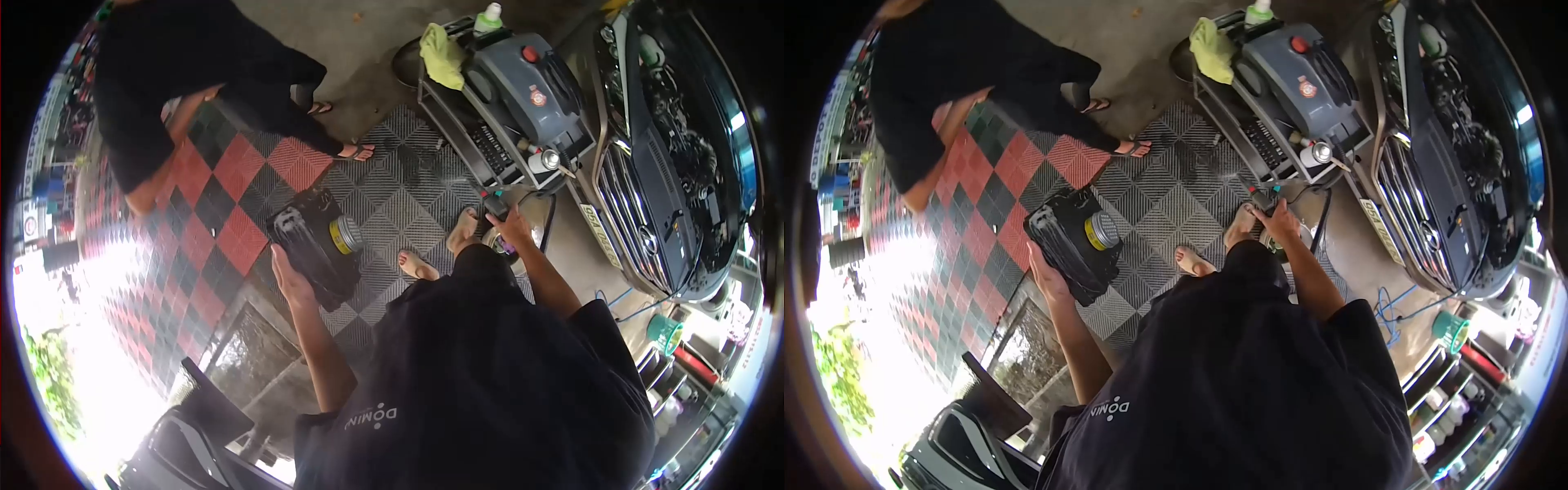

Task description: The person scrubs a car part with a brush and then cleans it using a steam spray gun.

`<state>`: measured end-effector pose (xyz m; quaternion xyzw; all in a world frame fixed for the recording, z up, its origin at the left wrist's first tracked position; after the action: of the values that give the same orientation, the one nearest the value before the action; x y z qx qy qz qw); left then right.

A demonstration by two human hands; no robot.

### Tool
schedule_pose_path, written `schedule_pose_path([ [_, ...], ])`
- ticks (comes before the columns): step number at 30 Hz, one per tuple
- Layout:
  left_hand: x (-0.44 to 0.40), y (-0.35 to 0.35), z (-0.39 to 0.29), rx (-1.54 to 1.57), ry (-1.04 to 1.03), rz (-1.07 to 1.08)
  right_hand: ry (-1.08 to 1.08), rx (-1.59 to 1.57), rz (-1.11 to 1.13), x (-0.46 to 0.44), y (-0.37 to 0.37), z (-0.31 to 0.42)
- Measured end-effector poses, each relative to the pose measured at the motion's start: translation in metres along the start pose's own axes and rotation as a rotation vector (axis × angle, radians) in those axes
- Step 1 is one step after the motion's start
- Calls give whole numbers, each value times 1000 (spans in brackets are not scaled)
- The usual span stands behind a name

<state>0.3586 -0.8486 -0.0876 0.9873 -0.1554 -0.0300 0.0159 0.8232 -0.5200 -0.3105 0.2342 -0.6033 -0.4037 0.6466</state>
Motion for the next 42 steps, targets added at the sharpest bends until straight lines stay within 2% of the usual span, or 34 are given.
schedule_pose_path([
  [3,22,40,-3,-48,5,-26,10,4,42,6,-12,0],
  [5,34,52,9,174,137,-18,91,-24,39,-8,-31,-2],
  [6,40,60,16,183,135,-37,107,-12,34,-11,-32,-2],
  [8,48,78,13,-141,-18,-113,91,-96,133,-1,-31,4],
  [9,52,82,17,-137,-20,-125,102,-89,129,3,-29,8],
  [11,59,71,16,58,77,-154,271,-138,101,13,-24,21],
  [12,60,66,12,61,80,-149,266,-138,98,12,-21,18],
  [14,69,56,15,164,217,-170,350,-79,105,24,-12,25],
  [15,73,56,15,163,220,-164,422,-106,34,31,-6,30],
  [17,66,44,8,40,85,-84,398,-116,23,28,0,32],
  [21,74,20,12,170,145,-97,346,-128,18,31,7,22],
  [26,72,-11,18,195,50,-63,244,-242,37,43,25,15],
  [28,81,-30,10,182,108,-67,233,-244,164,59,33,17],
  [29,83,-40,8,166,139,-11,234,-251,166,56,29,10],
  [31,85,-55,14,133,174,85,436,-241,105,58,30,11],
  [36,96,-99,19,-23,253,245,478,-139,175,115,84,20],
  [37,94,-106,44,103,271,273,500,-165,156,122,95,18],
  [38,93,-109,60,100,271,265,505,-162,162,129,102,13],
  [40,103,-132,89,354,436,363,573,-255,53,147,129,4],
  [42,105,-151,97,362,440,408,556,-281,42,167,153,1],
])
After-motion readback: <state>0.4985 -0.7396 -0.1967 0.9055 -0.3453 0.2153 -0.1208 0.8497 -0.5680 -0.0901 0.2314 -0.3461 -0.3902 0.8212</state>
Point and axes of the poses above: each hand's wrist, its own x-axis away from the middle knuckle, its own y-axis out of the back of the hand, z = x × y, the point moved 8 cm from there along -x, towards the middle knuckle, and after that the axes turned 15 degrees about -y, right-handed, at the moved point
